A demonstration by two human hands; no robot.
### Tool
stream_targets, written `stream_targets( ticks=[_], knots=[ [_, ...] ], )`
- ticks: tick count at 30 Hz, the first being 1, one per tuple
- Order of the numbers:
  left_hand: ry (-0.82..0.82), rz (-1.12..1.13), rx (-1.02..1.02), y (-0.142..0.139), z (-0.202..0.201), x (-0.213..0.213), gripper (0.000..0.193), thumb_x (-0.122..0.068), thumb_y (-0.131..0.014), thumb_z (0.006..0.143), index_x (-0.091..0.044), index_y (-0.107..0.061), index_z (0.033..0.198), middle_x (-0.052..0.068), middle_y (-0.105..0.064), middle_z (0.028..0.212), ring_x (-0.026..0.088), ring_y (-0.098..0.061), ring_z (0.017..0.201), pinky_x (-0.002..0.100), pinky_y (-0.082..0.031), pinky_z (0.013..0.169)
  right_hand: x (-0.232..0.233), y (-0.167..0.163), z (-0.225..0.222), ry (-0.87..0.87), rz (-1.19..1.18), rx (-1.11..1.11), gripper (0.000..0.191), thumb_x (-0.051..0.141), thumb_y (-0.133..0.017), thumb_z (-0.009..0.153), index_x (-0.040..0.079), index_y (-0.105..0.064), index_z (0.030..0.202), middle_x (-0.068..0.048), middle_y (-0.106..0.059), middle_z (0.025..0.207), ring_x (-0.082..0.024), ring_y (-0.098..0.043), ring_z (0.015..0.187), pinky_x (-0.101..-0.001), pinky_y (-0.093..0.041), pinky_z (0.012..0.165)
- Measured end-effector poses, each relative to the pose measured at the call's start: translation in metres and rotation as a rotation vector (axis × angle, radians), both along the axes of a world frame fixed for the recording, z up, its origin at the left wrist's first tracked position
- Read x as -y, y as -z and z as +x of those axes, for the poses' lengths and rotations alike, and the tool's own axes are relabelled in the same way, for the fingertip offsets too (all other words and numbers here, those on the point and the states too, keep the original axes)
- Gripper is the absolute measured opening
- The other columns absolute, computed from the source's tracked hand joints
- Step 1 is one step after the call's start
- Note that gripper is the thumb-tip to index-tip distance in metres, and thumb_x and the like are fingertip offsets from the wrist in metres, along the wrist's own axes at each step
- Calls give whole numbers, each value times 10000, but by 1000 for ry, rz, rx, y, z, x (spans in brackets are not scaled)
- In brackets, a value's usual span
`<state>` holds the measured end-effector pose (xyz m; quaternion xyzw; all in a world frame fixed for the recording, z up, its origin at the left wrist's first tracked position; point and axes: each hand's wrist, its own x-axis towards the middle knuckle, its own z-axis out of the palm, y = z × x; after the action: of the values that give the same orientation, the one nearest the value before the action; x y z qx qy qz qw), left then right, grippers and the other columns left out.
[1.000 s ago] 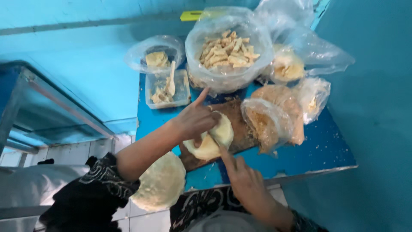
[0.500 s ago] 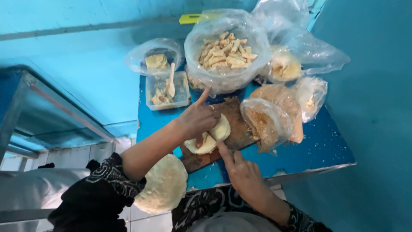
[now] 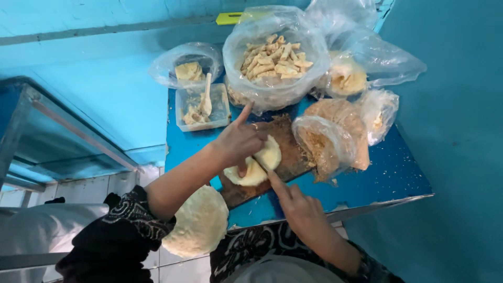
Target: The person peels apart thin round dough sheets that are stuck together, separating them one at a time and stacking them on the table. They then use a knife to cut the stacked sheets into smaller pieces on a wooden cutting board.
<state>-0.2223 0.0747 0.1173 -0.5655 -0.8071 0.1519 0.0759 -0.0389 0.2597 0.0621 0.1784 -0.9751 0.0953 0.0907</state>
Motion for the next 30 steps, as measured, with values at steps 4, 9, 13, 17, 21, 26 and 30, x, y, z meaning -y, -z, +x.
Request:
stream_targets(
  ticks=[4, 9, 13, 17, 21, 26, 30],
  knots=[
    [-3, 61, 2, 1, -5, 4, 597, -460, -900, 438, -163, -791, 944, -80, -679, 1093, 222, -561, 1273, 729, -4, 1198, -15, -3, 26, 4, 80, -16, 825, -21, -581, 832, 151, -323, 1596, -128, -575, 827, -299, -599, 504, -401, -500, 435],
    [-26, -54, -32, 12, -3, 1, 532, -458, -895, 480, -169, -784, 912, -73, -672, 1039, 202, -557, 1293, 718, -11, 1207, 1, 8, 0, -19, -51, -108, 775, -16, -567, 875, 120, -321, 1598, -148, -562, 836, -270, -561, 502, -385, -466, 405],
    [-2, 45, 4, 11, -2, 6, 611, -474, -888, 436, -156, -785, 947, -79, -685, 1119, 236, -560, 1265, 729, -7, 1199, -15, 3, 22, 3, 68, 9, 804, -12, -568, 882, 173, -320, 1624, -126, -565, 829, -260, -514, 438, -390, -453, 384],
    [-40, -58, -110, 5, 0, 2, 653, -504, -887, 446, -164, -784, 993, -85, -692, 1117, 218, -491, 1387, 727, 1, 1190, -22, 7, 30, 41, 186, -48, 763, -25, -560, 927, 223, -331, 1611, -113, -575, 840, -241, -469, 354, -395, -427, 334],
    [-47, -97, -93, 5, 3, -2, 767, -550, -898, 438, -153, -760, 1080, -88, -663, 1194, 215, -438, 1408, 739, 13, 1159, -17, 15, 21, -2, -49, 41, 757, -29, -555, 904, 137, -307, 1601, -133, -557, 797, -282, -534, 481, -421, -459, 408],
    [-88, -22, 61, 6, -4, 8, 829, -495, -909, 453, -190, -722, 1200, -96, -618, 1323, 230, -395, 1429, 762, 34, 1185, -46, 16, 53, 121, -38, 119, 759, 93, -630, 919, 247, -352, 1608, -110, -676, 899, -331, -675, 618, -451, -538, 484],
    [-36, 138, 88, 8, -4, 21, 923, -522, -906, 429, -177, -690, 1258, -25, -566, 1425, 247, -353, 1459, 749, 28, 1160, -74, 22, 78, 80, -20, 163, 815, 217, -735, 842, 231, -383, 1578, -119, -714, 958, -326, -708, 726, -440, -566, 570]
  ],
)
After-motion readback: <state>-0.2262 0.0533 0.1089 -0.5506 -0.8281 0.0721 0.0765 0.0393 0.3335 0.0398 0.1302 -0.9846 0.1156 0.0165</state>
